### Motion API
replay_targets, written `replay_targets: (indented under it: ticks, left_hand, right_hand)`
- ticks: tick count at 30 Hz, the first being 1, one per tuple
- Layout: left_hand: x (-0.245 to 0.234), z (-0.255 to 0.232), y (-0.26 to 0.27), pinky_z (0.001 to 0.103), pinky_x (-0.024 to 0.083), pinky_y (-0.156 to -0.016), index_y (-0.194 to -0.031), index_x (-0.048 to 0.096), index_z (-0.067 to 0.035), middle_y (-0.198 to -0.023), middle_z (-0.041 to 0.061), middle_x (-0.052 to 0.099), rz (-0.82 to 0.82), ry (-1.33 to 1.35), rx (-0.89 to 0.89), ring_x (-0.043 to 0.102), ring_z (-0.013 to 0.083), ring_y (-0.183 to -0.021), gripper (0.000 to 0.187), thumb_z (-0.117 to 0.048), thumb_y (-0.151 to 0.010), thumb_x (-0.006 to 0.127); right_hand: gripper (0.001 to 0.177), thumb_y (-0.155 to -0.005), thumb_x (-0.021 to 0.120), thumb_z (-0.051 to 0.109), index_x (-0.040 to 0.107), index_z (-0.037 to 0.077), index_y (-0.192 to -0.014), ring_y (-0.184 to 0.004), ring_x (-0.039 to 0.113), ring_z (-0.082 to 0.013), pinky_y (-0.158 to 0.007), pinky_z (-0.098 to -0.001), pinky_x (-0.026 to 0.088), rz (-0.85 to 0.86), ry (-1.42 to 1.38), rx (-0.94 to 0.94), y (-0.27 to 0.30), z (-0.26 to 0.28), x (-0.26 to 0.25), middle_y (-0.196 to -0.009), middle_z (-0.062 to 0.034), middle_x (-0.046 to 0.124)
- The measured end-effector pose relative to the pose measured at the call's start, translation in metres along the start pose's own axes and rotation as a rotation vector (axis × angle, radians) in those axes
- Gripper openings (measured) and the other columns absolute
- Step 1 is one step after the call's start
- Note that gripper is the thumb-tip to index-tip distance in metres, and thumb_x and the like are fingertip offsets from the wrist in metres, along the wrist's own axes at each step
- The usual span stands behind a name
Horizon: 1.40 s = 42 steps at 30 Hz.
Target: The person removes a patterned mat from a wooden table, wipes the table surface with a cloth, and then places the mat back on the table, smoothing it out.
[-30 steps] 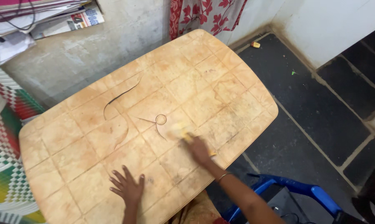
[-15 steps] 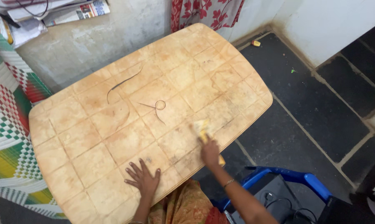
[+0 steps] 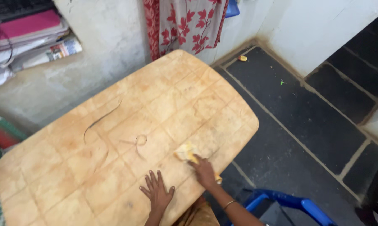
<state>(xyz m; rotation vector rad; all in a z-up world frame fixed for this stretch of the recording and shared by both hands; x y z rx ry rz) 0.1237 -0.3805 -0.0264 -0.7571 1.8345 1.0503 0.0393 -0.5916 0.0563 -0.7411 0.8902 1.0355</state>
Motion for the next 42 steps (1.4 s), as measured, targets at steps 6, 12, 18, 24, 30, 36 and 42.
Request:
replay_targets:
  ticks: [6,12,18,24,30,36,42]
  left_hand:
    - [-0.018,-0.081,-0.086,0.075,-0.005,-0.116,-0.161,0.010,-0.015,-0.170,0.018,-0.003,0.029,0.034,0.037,-0.005,0.0385,-0.157,0.109,-0.052,-0.081,0.074]
    - [-0.027,-0.143,-0.151,0.075,-0.005,-0.116,-0.162,0.007,-0.016,-0.170,0.018,-0.006,0.057,0.046,-0.005,-0.006,0.0391,-0.157,0.112,-0.053,-0.081,0.075]
    - [-0.030,-0.172,-0.186,0.076,-0.004,-0.114,-0.162,0.004,-0.017,-0.169,0.019,-0.012,0.102,0.078,-0.027,-0.010,0.0417,-0.157,0.115,-0.054,-0.080,0.077]
    - [-0.027,-0.181,-0.228,0.078,-0.003,-0.113,-0.159,0.008,-0.017,-0.169,0.019,-0.014,0.040,0.085,0.009,-0.011,0.0439,-0.156,0.114,-0.056,-0.079,0.078]
    - [-0.042,-0.173,-0.279,0.081,-0.004,-0.110,-0.163,-0.001,-0.025,-0.169,0.017,-0.022,0.109,0.138,-0.093,-0.021,0.0454,-0.155,0.133,-0.063,-0.069,0.085]
    - [-0.060,-0.170,-0.321,0.086,-0.010,-0.101,-0.160,-0.016,-0.035,-0.164,0.016,-0.039,0.171,0.297,-0.211,-0.039,0.0489,-0.147,0.156,-0.069,-0.055,0.093]
    - [-0.052,-0.170,-0.331,0.087,-0.011,-0.098,-0.158,-0.026,-0.032,-0.160,0.018,-0.047,0.296,0.267,-0.255,-0.045,0.0519,-0.142,0.165,-0.075,-0.052,0.093]
  right_hand:
    - [0.056,-0.071,0.069,0.001,0.070,0.025,-0.122,-0.108,0.058,-0.0356,-0.092,-0.0463,0.050,-0.200,0.086,0.345,-0.062,-0.193,-0.079,-0.146,-0.0045,0.055]
    - [0.058,-0.071,0.069,-0.001,0.070,0.026,-0.122,-0.111,0.056,-0.0384,-0.092,-0.0474,0.049,-0.390,0.160,0.490,-0.138,-0.299,-0.128,-0.144,-0.0088,0.055]
    - [0.063,-0.066,0.066,-0.003,0.068,0.020,-0.125,-0.104,0.057,-0.0370,-0.089,-0.0480,0.048,-0.323,0.149,0.379,-0.183,-0.254,-0.103,-0.143,-0.0159,0.053]
    - [0.058,-0.068,0.060,-0.003,0.072,0.015,-0.121,-0.109,0.057,-0.0368,-0.084,-0.0486,0.047,-0.039,0.077,-0.173,-0.184,-0.112,-0.038,-0.142,-0.0169,0.053]
    - [0.057,-0.074,0.060,-0.001,0.070,0.018,-0.126,-0.104,0.058,-0.0323,-0.088,-0.0470,0.048,0.002,0.062,-0.188,-0.247,-0.159,-0.051,-0.145,-0.0132,0.055]
    - [0.054,-0.074,0.066,0.008,0.068,0.019,-0.127,-0.101,0.056,-0.0376,-0.082,-0.0494,0.047,-0.193,0.170,0.179,-0.331,-0.287,-0.112,-0.142,-0.0134,0.052]
    - [0.061,-0.069,0.060,0.000,0.069,0.020,-0.126,-0.104,0.056,-0.0383,-0.085,-0.0485,0.047,-0.330,0.197,0.264,-0.368,-0.280,-0.096,-0.146,-0.0133,0.053]
Point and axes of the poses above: each hand's wrist, its own y-axis away from the middle knuckle, its own x-axis out of the palm, z = x × y, the point moved 8 cm from there along -y, towards the middle knuckle
